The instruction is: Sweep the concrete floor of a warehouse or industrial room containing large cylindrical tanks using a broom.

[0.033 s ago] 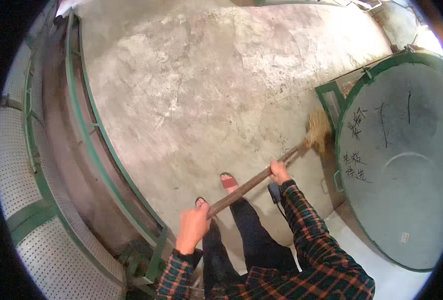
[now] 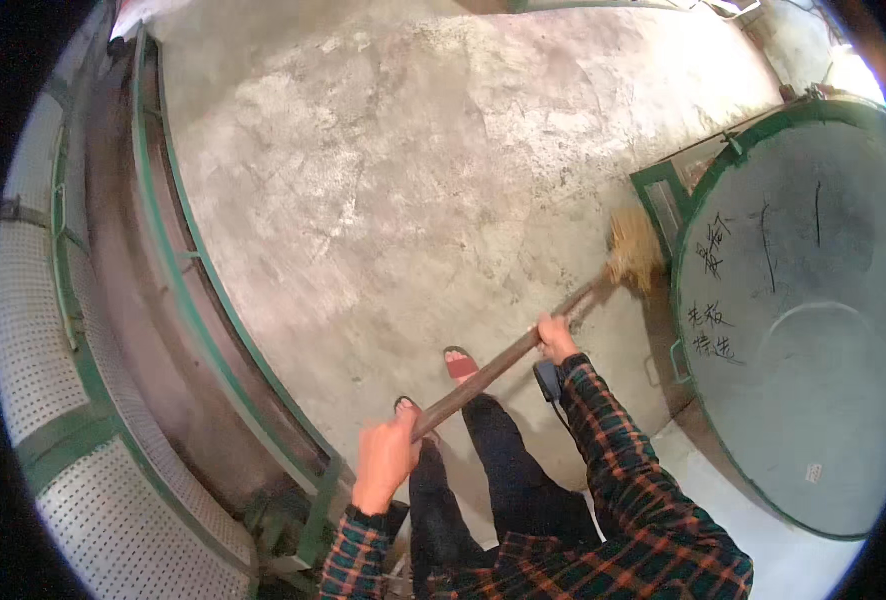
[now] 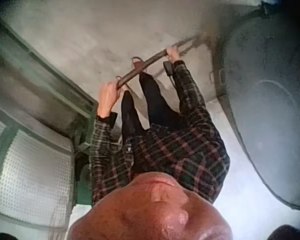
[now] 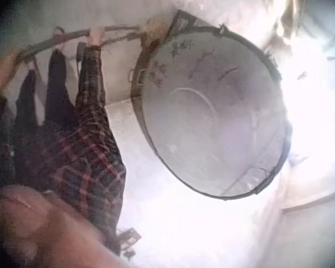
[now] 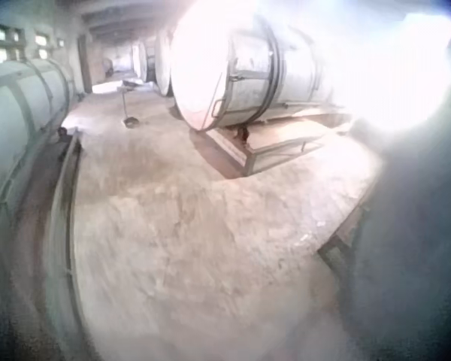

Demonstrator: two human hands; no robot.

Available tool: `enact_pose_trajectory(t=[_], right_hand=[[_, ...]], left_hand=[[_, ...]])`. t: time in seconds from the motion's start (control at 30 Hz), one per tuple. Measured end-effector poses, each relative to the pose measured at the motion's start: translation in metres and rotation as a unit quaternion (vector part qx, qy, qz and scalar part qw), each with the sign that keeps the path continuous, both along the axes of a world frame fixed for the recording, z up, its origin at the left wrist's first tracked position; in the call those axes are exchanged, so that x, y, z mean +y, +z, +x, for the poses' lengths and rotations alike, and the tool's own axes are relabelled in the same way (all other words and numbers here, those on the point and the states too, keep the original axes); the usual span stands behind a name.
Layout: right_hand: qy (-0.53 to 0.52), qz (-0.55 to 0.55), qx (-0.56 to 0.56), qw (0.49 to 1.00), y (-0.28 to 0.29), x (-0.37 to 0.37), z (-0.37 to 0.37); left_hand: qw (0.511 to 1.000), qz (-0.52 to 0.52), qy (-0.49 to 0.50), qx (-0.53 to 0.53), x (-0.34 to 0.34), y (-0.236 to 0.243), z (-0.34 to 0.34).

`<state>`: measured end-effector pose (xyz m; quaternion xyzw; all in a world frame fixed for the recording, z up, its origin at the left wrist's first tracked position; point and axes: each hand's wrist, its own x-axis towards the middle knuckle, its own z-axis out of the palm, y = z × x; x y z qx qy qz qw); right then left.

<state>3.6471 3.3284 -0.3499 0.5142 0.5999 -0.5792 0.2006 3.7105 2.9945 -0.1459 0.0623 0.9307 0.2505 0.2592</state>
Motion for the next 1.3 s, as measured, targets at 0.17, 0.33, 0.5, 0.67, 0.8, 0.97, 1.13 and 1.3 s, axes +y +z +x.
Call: enact_pose_trajectory(t=[0.17,0.33,0.5,0.67,0.8,0.97,1.13,1.3], right_hand=[[0.261,0.057,0.038,0.963,0.007,-0.049,-0.050],[0.318,0.090,0.108,0.938,0.051,-0.144,-0.026],[0.340,0.078,0.084,0.933,0.147,-0.168,-0.013],[0.223,0.123,0.108,0.961,0.129,-0.070,-0.065],[0.181,0.272,0.080,0.942,0.084,-0.020,-0.116],[0.741,0.433,-0.064,0.508,0.004,0.090,-0.098],[0.720,0.361,0.174,0.567,-0.016,-0.032,0.011],[0.499,0.212,0.164,0.824,0.067,-0.198,0.095]], left_hand=[[0.992,-0.075,0.085,-0.050,-0.010,0.047,0.031],[0.975,-0.023,0.212,-0.068,-0.039,0.068,0.127],[0.974,0.041,0.212,-0.062,-0.042,0.113,0.158],[0.973,0.088,0.168,-0.134,0.018,0.054,0.107],[0.979,0.148,0.083,-0.116,0.077,-0.007,0.024],[0.985,0.154,-0.005,-0.080,0.147,0.008,-0.005],[0.983,0.135,0.099,-0.079,0.054,0.066,0.085],[0.920,0.037,0.264,-0.288,-0.065,0.125,0.185]])
